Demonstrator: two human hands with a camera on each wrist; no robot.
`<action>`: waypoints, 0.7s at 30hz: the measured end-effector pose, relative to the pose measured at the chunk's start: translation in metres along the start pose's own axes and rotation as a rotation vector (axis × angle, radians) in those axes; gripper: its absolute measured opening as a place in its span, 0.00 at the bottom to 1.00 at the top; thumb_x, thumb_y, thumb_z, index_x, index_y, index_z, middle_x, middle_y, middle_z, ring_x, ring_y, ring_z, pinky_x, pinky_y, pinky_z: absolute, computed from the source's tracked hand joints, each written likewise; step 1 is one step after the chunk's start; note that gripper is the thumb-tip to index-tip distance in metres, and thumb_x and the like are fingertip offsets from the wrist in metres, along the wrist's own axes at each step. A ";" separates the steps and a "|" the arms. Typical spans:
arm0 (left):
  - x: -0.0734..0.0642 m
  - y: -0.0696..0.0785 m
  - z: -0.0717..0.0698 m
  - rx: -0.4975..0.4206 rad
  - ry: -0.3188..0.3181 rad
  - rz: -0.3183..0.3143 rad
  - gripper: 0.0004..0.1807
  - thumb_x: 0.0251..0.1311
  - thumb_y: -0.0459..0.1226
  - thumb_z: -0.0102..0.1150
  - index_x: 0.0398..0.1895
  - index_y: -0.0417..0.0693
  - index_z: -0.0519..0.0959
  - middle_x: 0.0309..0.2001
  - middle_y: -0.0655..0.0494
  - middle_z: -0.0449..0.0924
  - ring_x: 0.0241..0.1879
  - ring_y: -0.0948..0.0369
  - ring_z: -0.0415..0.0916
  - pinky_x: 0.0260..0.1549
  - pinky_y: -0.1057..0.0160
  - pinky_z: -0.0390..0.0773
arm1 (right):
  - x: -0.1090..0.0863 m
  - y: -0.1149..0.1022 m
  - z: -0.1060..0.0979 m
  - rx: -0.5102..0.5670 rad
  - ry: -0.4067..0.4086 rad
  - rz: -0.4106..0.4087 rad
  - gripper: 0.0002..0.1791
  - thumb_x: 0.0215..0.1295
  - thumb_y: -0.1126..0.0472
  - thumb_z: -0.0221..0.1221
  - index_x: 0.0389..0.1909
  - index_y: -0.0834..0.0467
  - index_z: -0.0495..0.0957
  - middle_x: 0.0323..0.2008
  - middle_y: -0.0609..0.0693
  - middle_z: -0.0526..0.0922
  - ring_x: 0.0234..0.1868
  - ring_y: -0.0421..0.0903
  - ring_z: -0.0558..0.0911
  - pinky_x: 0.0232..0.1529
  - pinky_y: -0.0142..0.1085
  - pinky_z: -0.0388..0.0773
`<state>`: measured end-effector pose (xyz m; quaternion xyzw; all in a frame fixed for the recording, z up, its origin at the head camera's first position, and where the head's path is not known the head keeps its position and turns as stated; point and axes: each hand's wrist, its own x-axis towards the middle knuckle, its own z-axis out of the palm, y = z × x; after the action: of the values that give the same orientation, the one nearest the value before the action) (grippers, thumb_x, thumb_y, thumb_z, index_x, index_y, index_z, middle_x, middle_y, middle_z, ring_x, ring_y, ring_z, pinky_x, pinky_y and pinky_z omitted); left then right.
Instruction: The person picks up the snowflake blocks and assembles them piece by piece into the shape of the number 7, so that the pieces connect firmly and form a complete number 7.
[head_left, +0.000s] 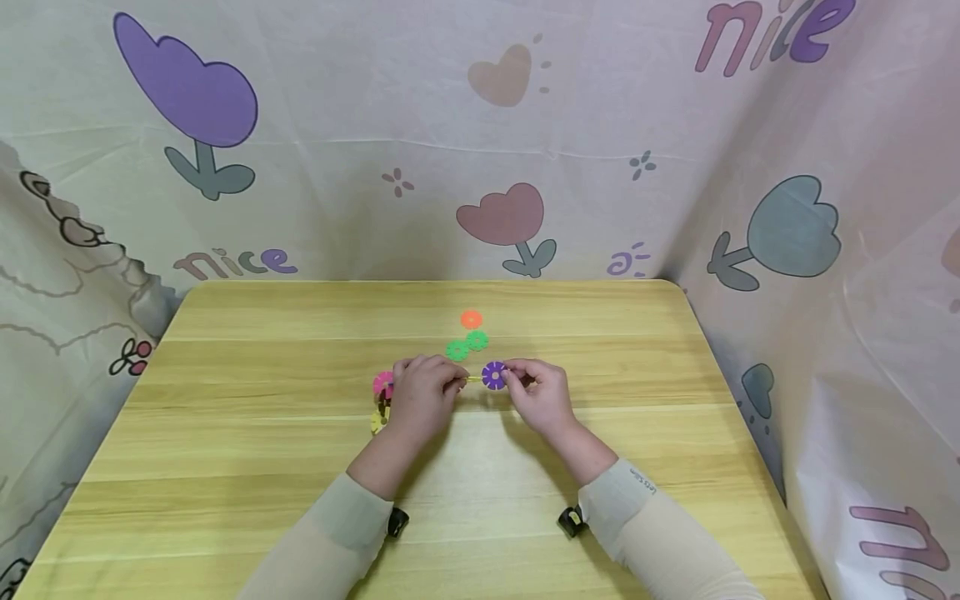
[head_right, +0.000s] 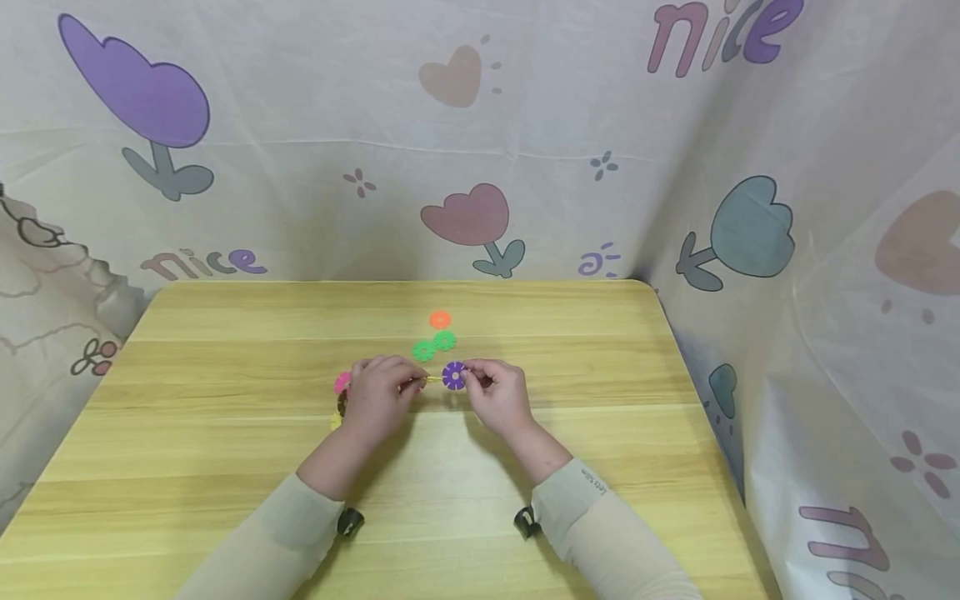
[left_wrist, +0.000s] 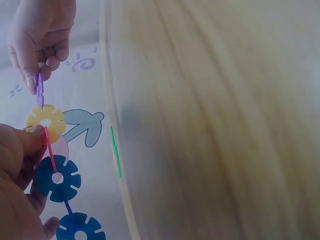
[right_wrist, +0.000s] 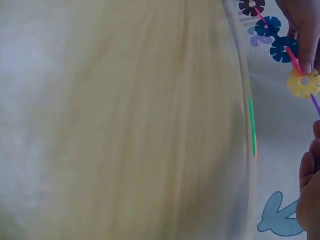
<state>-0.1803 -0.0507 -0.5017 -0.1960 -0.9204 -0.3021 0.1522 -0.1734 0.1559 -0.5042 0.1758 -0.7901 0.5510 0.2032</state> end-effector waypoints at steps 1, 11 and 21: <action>0.000 0.000 0.000 0.000 0.002 0.000 0.04 0.66 0.33 0.72 0.39 0.51 0.92 0.41 0.60 0.89 0.44 0.53 0.81 0.58 0.40 0.67 | 0.000 -0.003 -0.001 0.002 -0.002 -0.001 0.07 0.55 0.85 0.66 0.35 0.77 0.85 0.24 0.65 0.84 0.23 0.55 0.82 0.26 0.30 0.79; -0.001 0.000 0.000 -0.002 0.027 0.018 0.04 0.64 0.34 0.74 0.39 0.53 0.92 0.40 0.61 0.90 0.44 0.54 0.82 0.58 0.41 0.68 | 0.001 -0.009 0.000 0.022 -0.006 -0.014 0.07 0.55 0.85 0.67 0.35 0.77 0.85 0.24 0.64 0.85 0.23 0.54 0.82 0.23 0.33 0.78; 0.000 0.001 -0.002 -0.012 0.035 0.022 0.05 0.63 0.32 0.74 0.38 0.52 0.91 0.41 0.60 0.90 0.45 0.54 0.83 0.58 0.40 0.69 | 0.000 -0.012 0.004 0.109 0.003 0.162 0.05 0.61 0.82 0.66 0.38 0.77 0.85 0.30 0.68 0.87 0.27 0.45 0.82 0.31 0.27 0.79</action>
<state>-0.1789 -0.0510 -0.4996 -0.2020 -0.9135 -0.3094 0.1704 -0.1681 0.1486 -0.4961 0.1214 -0.7704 0.6079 0.1492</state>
